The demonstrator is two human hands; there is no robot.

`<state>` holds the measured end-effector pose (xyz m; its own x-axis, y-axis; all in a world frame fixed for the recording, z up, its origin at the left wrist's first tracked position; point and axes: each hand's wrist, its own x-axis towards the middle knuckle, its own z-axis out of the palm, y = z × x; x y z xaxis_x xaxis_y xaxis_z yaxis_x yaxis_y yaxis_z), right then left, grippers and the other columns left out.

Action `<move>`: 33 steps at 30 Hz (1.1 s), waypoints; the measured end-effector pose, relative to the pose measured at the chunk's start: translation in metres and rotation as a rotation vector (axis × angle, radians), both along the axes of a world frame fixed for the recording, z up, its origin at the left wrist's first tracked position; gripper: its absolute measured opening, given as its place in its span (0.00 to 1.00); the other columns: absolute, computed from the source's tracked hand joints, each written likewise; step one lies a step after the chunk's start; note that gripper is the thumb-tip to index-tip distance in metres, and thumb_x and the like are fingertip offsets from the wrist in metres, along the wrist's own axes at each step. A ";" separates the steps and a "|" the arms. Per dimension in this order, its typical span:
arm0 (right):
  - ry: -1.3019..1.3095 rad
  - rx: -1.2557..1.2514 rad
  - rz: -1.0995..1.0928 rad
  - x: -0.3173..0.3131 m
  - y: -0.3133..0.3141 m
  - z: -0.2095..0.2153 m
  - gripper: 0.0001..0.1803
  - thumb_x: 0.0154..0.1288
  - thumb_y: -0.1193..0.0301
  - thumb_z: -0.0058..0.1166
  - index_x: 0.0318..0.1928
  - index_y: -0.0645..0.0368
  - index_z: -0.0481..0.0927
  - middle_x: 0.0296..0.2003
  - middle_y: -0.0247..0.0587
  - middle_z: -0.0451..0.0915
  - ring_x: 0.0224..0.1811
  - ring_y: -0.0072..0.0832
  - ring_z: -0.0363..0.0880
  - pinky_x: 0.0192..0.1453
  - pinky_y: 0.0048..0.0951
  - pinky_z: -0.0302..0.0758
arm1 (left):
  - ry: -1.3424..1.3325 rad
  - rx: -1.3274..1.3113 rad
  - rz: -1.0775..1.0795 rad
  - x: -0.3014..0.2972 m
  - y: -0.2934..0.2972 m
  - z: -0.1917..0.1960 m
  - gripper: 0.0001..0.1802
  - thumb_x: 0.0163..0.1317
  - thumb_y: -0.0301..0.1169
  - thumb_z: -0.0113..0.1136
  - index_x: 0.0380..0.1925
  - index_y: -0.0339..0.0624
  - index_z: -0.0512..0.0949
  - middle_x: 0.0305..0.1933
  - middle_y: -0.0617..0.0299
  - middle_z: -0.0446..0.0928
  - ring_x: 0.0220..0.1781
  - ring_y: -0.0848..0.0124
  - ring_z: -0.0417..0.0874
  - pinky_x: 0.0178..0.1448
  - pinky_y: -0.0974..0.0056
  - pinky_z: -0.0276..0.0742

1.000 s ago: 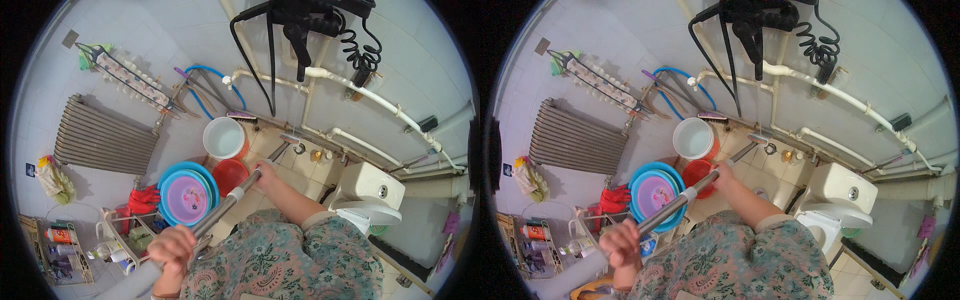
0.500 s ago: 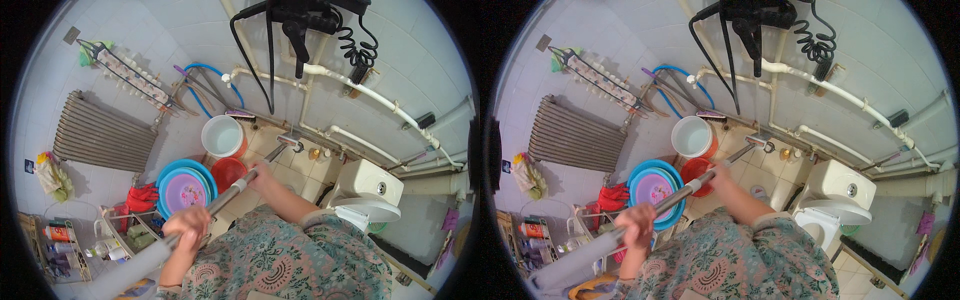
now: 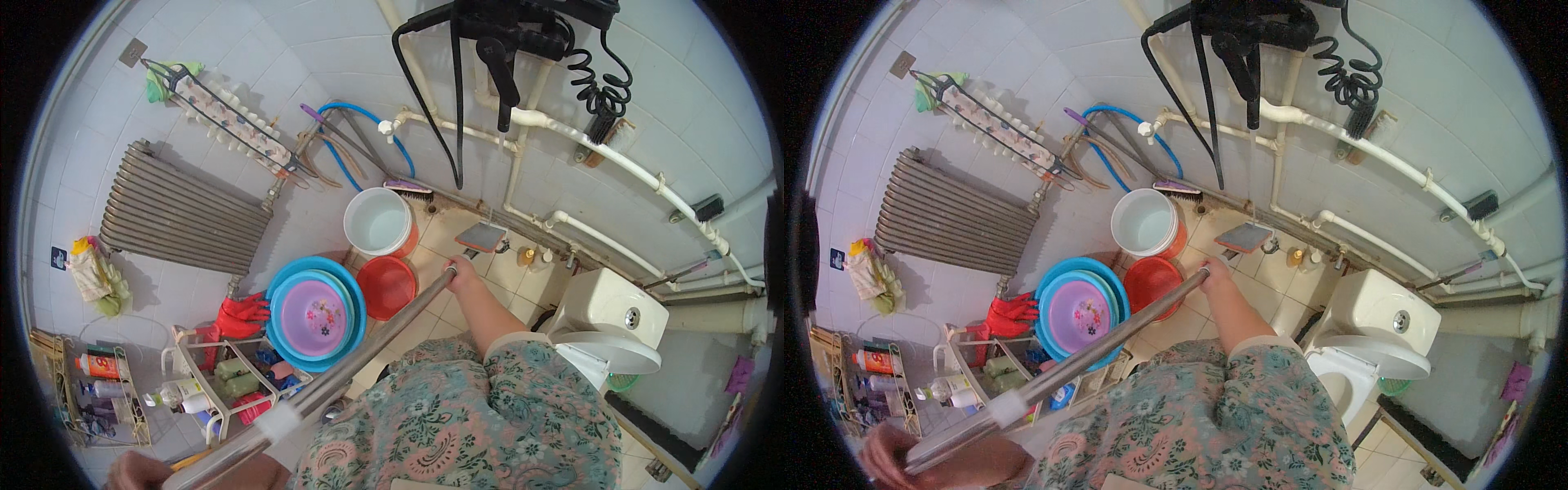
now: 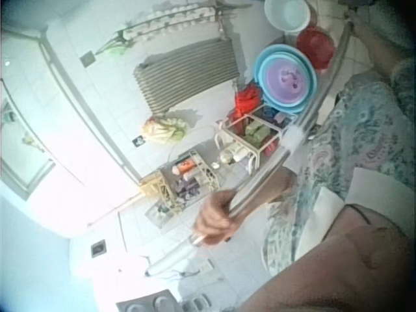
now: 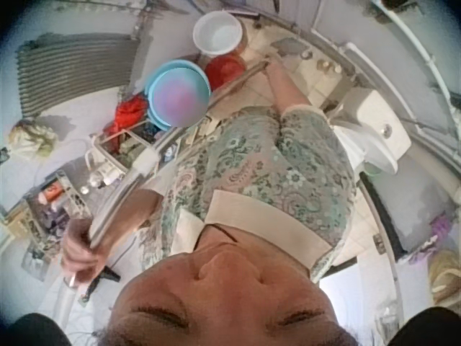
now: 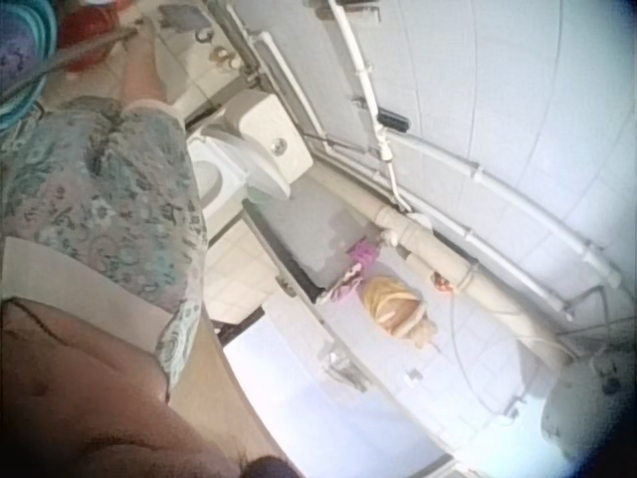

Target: The person mops the floor in a bathroom and a living room using a flat mop. They then move to the kitchen, where they wipe a specific spot on the tiled floor with a tissue and discard it. Finally, they continue mopping the kitchen floor around the sink and stove area.

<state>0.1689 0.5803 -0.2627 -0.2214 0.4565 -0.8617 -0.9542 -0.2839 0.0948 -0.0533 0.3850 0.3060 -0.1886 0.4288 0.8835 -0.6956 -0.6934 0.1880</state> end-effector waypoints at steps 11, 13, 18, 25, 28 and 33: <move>-0.018 0.120 0.030 -0.019 -0.026 0.116 0.05 0.57 0.74 0.43 0.26 0.59 0.64 0.18 0.39 0.66 0.19 0.29 0.67 0.20 0.28 0.67 | 0.673 -0.491 0.160 0.046 0.067 -0.166 0.16 0.53 0.35 0.58 0.14 0.48 0.63 0.10 0.70 0.66 0.11 0.75 0.64 0.33 0.63 0.65; 0.013 0.157 0.047 -0.028 -0.032 0.124 0.05 0.58 0.74 0.44 0.28 0.60 0.64 0.20 0.40 0.66 0.21 0.30 0.68 0.21 0.27 0.69 | 0.730 -0.553 0.075 0.047 0.075 -0.188 0.14 0.56 0.34 0.57 0.17 0.47 0.64 0.15 0.65 0.69 0.16 0.72 0.69 0.38 0.60 0.68; 0.097 0.119 -0.040 -0.033 -0.042 0.135 0.06 0.59 0.77 0.44 0.33 0.63 0.62 0.25 0.42 0.67 0.24 0.30 0.71 0.24 0.27 0.75 | 0.765 -0.571 0.018 0.052 0.081 -0.210 0.10 0.59 0.31 0.55 0.21 0.44 0.66 0.21 0.62 0.72 0.22 0.69 0.73 0.43 0.57 0.69; 0.097 0.142 0.008 -0.036 -0.033 0.117 0.06 0.57 0.80 0.45 0.32 0.64 0.62 0.27 0.42 0.67 0.25 0.30 0.72 0.24 0.28 0.76 | 0.678 -0.656 0.039 0.061 0.083 -0.217 0.11 0.59 0.31 0.54 0.20 0.44 0.66 0.15 0.65 0.67 0.18 0.72 0.69 0.38 0.59 0.69; 0.076 0.283 0.067 -0.052 -0.034 0.099 0.06 0.57 0.80 0.45 0.32 0.63 0.62 0.27 0.42 0.67 0.25 0.30 0.71 0.25 0.29 0.76 | 0.566 -0.671 0.093 0.055 0.080 -0.205 0.11 0.57 0.30 0.54 0.19 0.44 0.67 0.14 0.66 0.65 0.17 0.72 0.68 0.36 0.60 0.68; 0.184 0.146 -0.015 -0.075 -0.027 0.116 0.04 0.56 0.81 0.43 0.33 0.63 0.64 0.28 0.43 0.68 0.24 0.30 0.70 0.28 0.30 0.76 | 0.733 -0.605 0.161 0.051 0.074 -0.196 0.11 0.55 0.30 0.55 0.18 0.44 0.66 0.13 0.65 0.66 0.17 0.71 0.68 0.33 0.60 0.68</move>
<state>0.0942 0.5536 -0.1464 -0.3609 0.5775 -0.7323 -0.9288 -0.2933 0.2264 -0.0020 0.4594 0.1100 0.2255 0.8676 0.4432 -0.1685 -0.4134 0.8948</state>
